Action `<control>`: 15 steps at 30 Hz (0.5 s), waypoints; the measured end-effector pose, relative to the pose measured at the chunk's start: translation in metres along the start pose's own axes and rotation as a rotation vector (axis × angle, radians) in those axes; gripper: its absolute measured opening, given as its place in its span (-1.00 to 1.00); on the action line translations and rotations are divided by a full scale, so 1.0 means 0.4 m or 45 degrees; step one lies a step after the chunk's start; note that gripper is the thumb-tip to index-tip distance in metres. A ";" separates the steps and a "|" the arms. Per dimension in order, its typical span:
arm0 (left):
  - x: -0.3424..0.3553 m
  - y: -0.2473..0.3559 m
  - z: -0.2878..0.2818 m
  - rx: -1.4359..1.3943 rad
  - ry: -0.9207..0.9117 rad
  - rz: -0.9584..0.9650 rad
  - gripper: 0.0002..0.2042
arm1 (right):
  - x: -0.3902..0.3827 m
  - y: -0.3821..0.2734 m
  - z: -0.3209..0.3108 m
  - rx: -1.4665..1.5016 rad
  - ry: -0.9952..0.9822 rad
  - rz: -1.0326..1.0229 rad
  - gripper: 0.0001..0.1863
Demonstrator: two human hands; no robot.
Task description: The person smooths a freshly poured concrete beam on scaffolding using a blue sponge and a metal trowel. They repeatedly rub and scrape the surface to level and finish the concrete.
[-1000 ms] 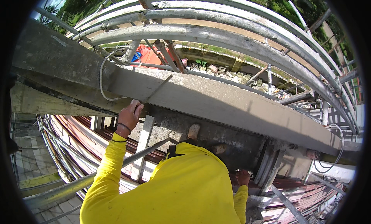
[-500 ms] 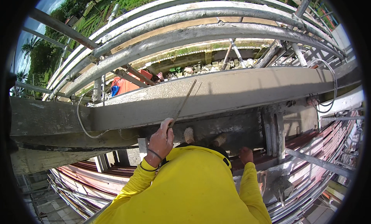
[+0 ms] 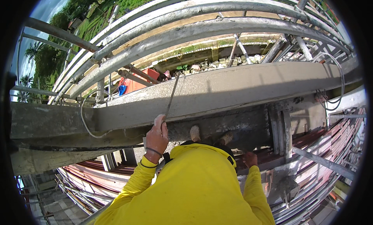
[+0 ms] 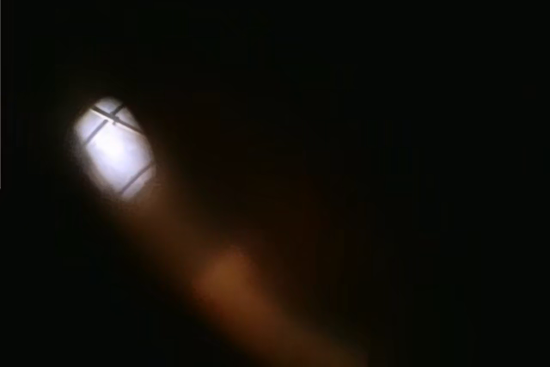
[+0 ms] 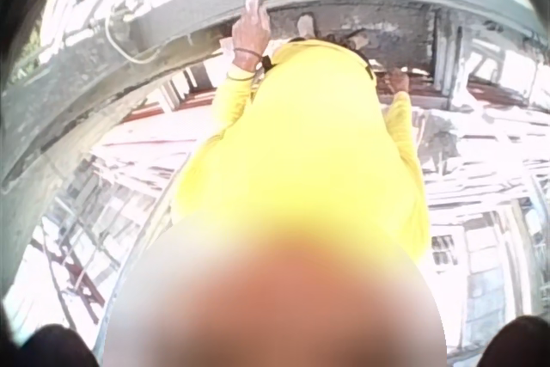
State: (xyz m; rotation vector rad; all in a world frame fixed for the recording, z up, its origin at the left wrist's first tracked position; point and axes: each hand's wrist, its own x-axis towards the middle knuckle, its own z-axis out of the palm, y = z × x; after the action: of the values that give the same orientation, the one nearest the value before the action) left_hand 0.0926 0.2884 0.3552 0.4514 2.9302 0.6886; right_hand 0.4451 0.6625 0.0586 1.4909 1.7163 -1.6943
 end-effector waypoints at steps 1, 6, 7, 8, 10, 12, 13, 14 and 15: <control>-0.004 0.004 0.012 -0.007 -0.003 0.098 -0.64 | 0.001 -0.010 -0.005 -0.106 0.033 -0.009 -0.82; 0.014 -0.073 -0.046 0.187 -0.052 -0.239 -0.65 | 0.011 -0.038 -0.029 -0.060 0.083 -0.030 -0.80; 0.019 -0.098 -0.046 0.205 0.099 -0.173 -0.65 | 0.011 -0.041 -0.028 -0.045 0.090 -0.067 -0.80; 0.010 -0.101 -0.042 0.157 0.112 -0.112 -0.67 | 0.013 -0.048 -0.030 -0.076 0.076 -0.058 -0.81; -0.001 -0.064 -0.047 0.052 0.139 0.015 -0.69 | 0.021 -0.058 -0.042 -0.139 0.056 -0.039 -0.83; -0.017 -0.077 -0.022 0.033 0.092 0.048 -0.71 | 0.019 -0.062 -0.038 0.122 -0.035 0.002 -0.84; -0.014 -0.098 -0.018 0.039 0.081 0.006 -0.71 | 0.017 -0.067 -0.038 0.254 -0.079 0.022 -0.84; -0.010 -0.117 -0.017 0.045 0.070 -0.036 -0.71 | 0.015 -0.073 -0.039 0.192 -0.047 0.017 -0.83; 0.003 -0.105 -0.056 0.143 0.025 -0.244 -0.69 | 0.006 -0.084 -0.027 0.136 -0.013 0.016 -0.83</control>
State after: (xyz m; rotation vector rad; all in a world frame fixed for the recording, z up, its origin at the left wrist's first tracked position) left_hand 0.0768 0.2435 0.3563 0.1702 2.9886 0.5086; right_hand 0.4219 0.6809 0.0780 1.5324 1.6310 -1.8095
